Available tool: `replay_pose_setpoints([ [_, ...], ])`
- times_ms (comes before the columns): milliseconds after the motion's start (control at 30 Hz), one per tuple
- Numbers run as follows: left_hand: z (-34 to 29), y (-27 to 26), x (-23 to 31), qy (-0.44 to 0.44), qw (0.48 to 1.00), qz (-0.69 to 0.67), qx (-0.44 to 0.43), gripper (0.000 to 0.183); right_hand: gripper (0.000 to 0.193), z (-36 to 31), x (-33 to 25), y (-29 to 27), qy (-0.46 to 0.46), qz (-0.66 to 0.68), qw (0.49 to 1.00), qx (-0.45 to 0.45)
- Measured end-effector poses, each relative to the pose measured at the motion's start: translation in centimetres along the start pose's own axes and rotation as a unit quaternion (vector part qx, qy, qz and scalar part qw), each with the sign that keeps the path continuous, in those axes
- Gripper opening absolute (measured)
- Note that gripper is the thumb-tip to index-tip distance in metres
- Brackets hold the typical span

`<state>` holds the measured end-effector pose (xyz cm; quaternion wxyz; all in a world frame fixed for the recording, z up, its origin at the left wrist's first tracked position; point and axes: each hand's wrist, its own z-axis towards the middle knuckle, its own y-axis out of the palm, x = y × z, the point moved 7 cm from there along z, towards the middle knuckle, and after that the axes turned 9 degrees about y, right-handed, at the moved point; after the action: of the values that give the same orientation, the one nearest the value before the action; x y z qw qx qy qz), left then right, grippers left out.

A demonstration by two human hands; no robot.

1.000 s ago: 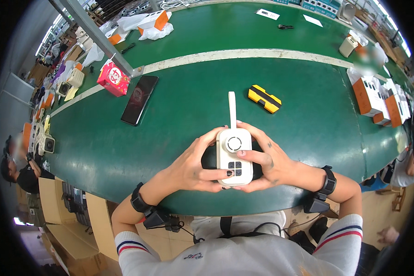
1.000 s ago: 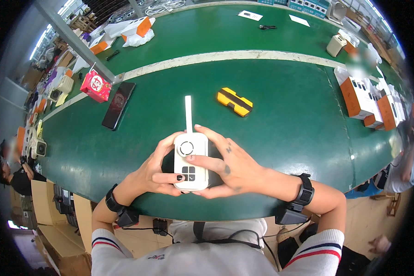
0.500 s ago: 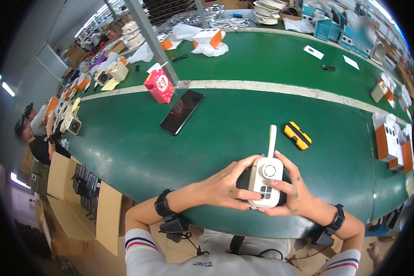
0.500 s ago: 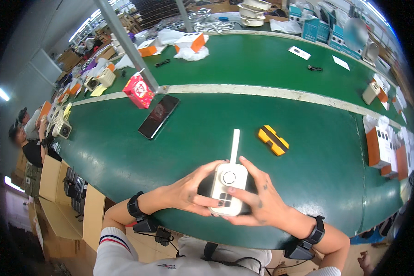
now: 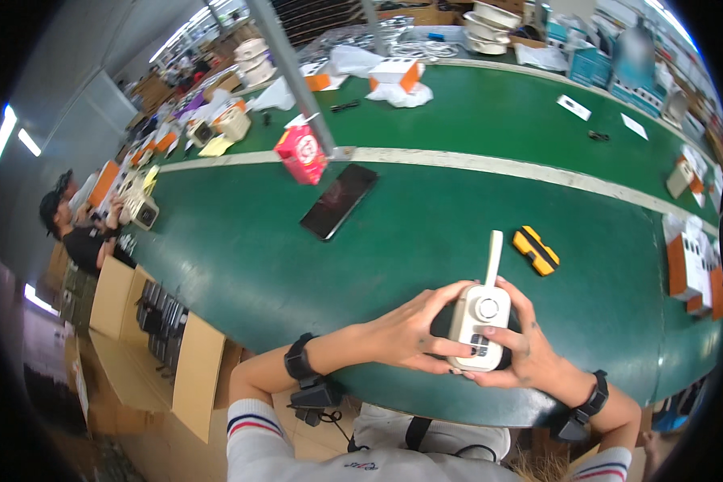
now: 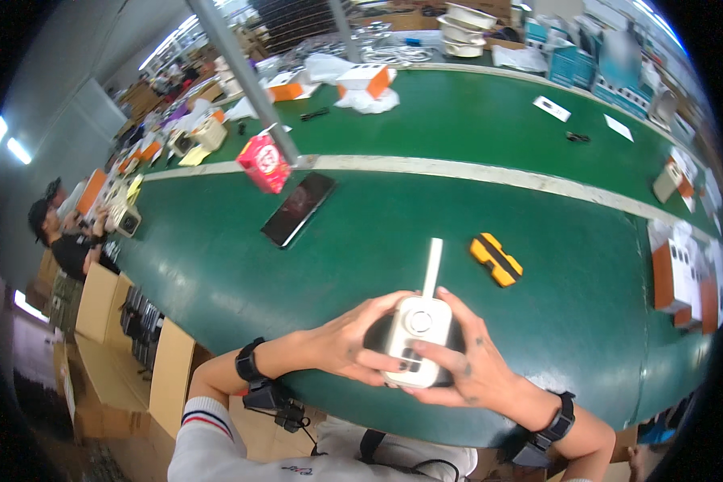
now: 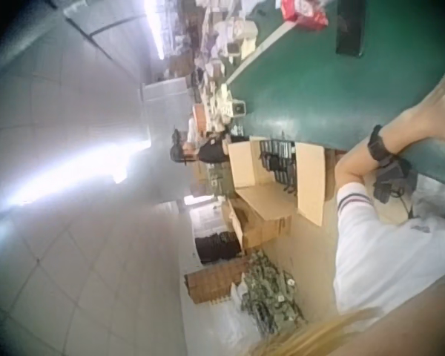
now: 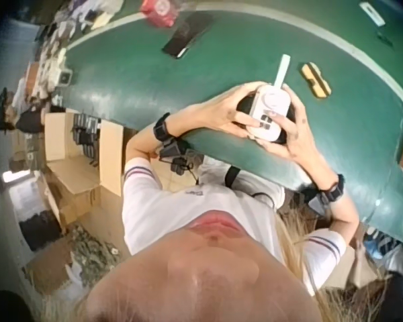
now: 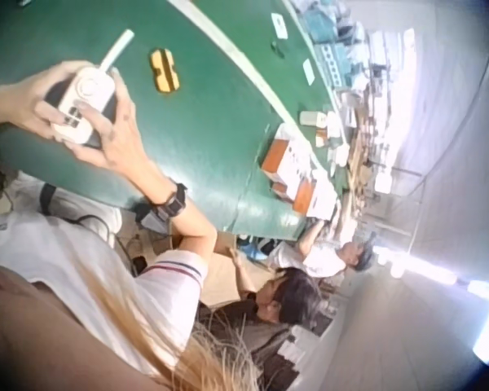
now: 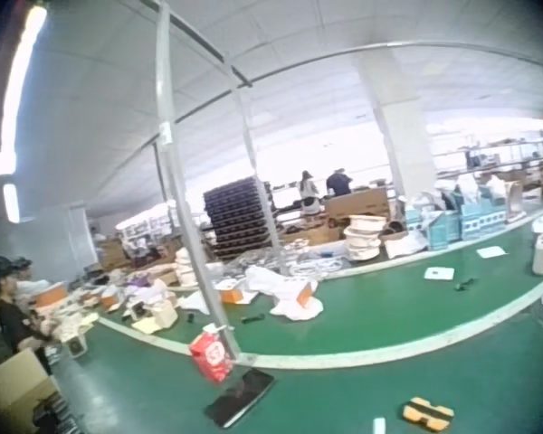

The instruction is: Inspecting and handling a white handheld electronic device at a factory assembly line workstation.

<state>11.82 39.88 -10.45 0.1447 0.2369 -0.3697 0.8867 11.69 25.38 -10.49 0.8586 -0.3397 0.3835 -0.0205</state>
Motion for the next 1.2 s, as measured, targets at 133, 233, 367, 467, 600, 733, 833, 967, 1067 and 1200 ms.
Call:
replay_pose_setpoints([
  [133,-1.0,0.2,-1.0,-0.053,0.998,-0.010,-0.033,0.042,0.056,-0.4,-0.1,-0.3,-0.003,-0.012,1.000,-0.005],
  [233,-0.8,0.4,-0.9,-0.015,1.000,-0.014,-0.011,0.048,0.056,-0.7,-0.2,-0.4,-0.009,-0.004,1.000,-0.002],
  [367,-0.6,0.7,-0.8,-0.026,1.000,-0.006,-0.003,0.056,0.054,-0.9,-0.5,-0.5,-0.019,0.009,1.000,0.009],
  [467,-0.5,0.8,-0.6,-0.020,1.000,0.008,0.000,0.064,0.054,-1.0,-0.5,-0.5,-0.016,0.028,0.999,0.013],
  [600,-0.4,0.8,-0.5,-0.007,1.000,0.022,0.007,0.057,0.056,-1.1,-0.6,-0.4,-0.033,0.017,0.999,0.027],
  [733,-0.4,1.0,-0.3,-0.018,1.000,0.018,0.014,0.052,0.057,-1.1,-0.5,-0.3,-0.036,0.015,0.999,0.022],
  [833,-0.3,1.1,0.0,-0.011,0.999,0.047,0.000,0.044,0.058,-1.1,-0.6,-0.6,-0.034,0.020,0.999,0.036],
  [967,-0.4,1.1,0.0,-0.012,0.999,0.045,-0.005,0.044,0.059,-1.2,-0.7,-0.7,-0.034,0.017,0.998,0.043],
  [1067,-0.5,1.1,-0.1,-0.012,0.999,0.034,-0.002,0.044,0.059,-1.3,-0.8,-0.9,-0.038,0.009,0.998,0.048],
  [1200,-0.7,1.1,-0.1,-0.019,0.999,0.037,-0.001,0.045,0.059,-1.3,-1.1,-1.0,-0.048,-0.018,0.997,0.055],
])
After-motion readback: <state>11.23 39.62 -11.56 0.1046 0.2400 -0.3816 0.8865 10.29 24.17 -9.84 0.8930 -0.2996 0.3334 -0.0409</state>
